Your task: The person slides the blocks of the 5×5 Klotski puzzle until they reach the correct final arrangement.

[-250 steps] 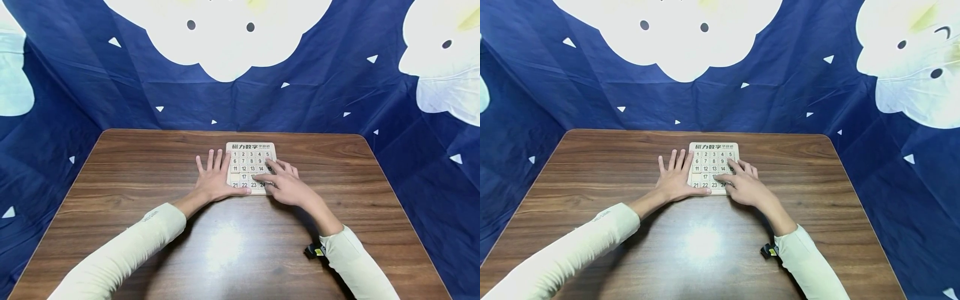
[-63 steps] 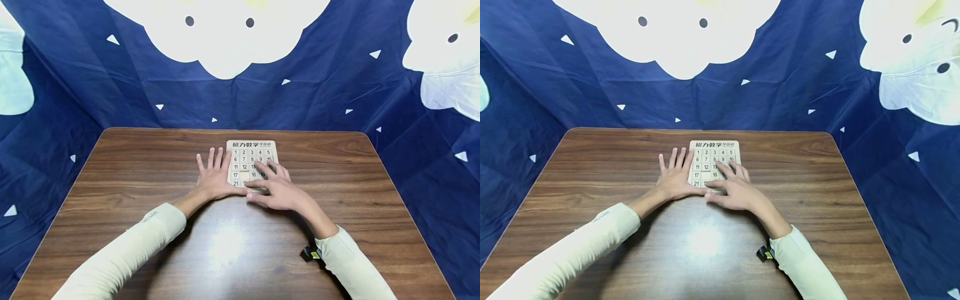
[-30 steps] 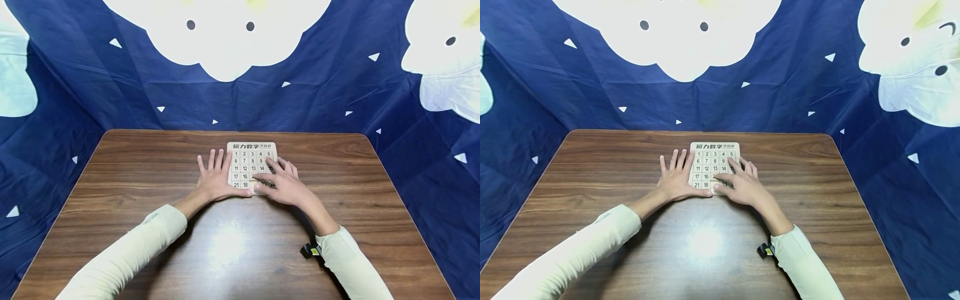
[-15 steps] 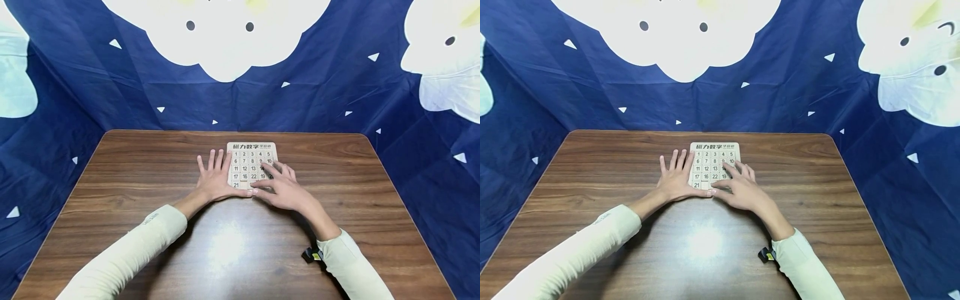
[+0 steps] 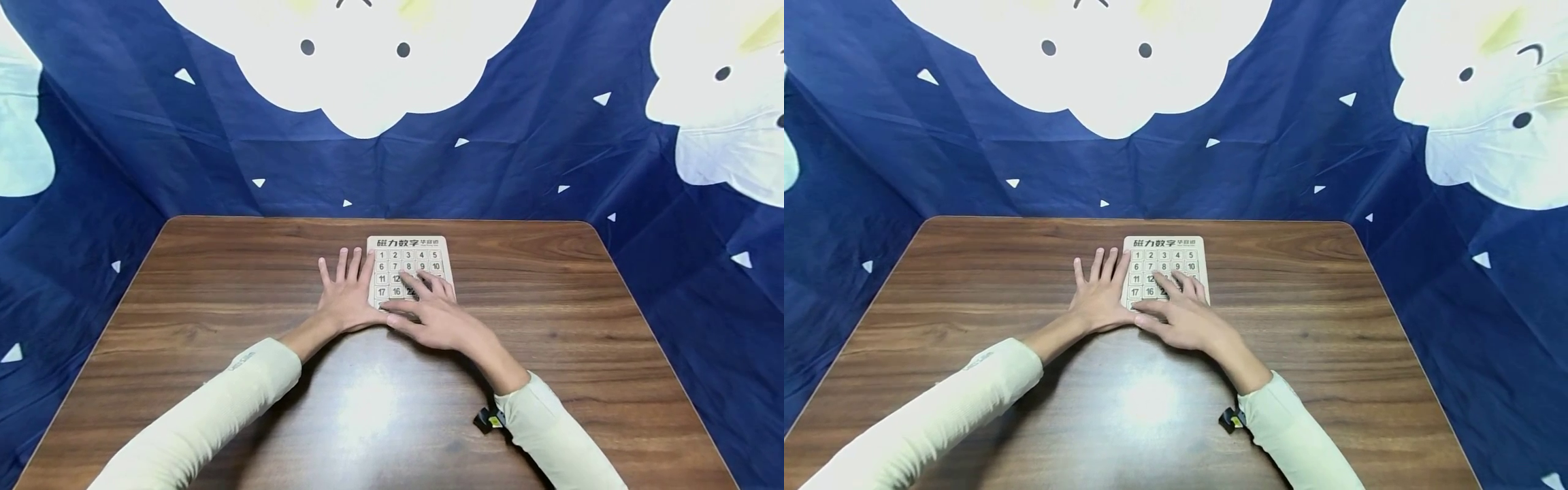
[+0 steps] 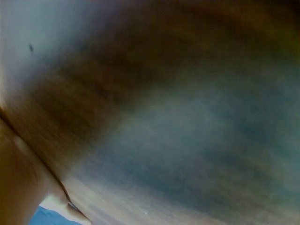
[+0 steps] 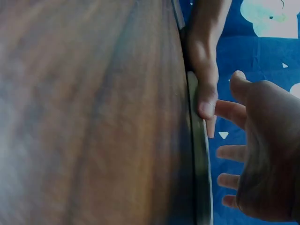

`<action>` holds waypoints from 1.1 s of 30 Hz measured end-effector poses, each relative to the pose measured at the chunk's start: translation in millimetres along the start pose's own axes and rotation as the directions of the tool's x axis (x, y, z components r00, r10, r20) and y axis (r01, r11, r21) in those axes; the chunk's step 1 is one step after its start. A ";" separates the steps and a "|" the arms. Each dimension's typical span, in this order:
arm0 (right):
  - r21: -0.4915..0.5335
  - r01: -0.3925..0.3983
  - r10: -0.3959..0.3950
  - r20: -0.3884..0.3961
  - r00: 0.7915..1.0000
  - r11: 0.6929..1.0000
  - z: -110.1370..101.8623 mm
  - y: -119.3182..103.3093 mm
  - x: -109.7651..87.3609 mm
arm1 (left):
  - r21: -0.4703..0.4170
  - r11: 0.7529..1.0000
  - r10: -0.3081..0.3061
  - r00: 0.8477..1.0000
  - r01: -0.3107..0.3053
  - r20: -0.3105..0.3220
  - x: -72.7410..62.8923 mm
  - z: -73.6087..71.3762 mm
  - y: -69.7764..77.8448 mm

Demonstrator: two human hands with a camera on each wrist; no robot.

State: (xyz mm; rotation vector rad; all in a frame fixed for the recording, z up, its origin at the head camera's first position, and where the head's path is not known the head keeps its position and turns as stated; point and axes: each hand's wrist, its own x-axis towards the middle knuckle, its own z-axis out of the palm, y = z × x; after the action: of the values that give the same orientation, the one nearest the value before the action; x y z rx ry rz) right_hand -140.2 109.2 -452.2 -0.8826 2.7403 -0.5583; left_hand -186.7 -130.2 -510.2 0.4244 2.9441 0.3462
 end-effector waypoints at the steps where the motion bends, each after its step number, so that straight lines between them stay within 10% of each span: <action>1: -0.001 -0.007 0.007 0.002 1.000 1.000 -1.2 -0.1 -0.5 | -0.003 1.000 0.001 1.000 -0.001 -0.001 -0.2 0.5 -0.5; 33: -0.027 -0.064 0.062 -0.075 0.995 0.998 -6.4 9.4 -0.9 | -0.040 0.999 -0.017 1.000 0.017 0.007 -0.9 0.0 1.5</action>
State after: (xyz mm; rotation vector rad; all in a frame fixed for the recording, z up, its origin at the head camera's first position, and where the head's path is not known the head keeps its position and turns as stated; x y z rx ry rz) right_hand -146.3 118.7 -450.2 -0.7937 2.8386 -0.5505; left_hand -185.4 -129.0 -509.8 0.3940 2.9275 0.3996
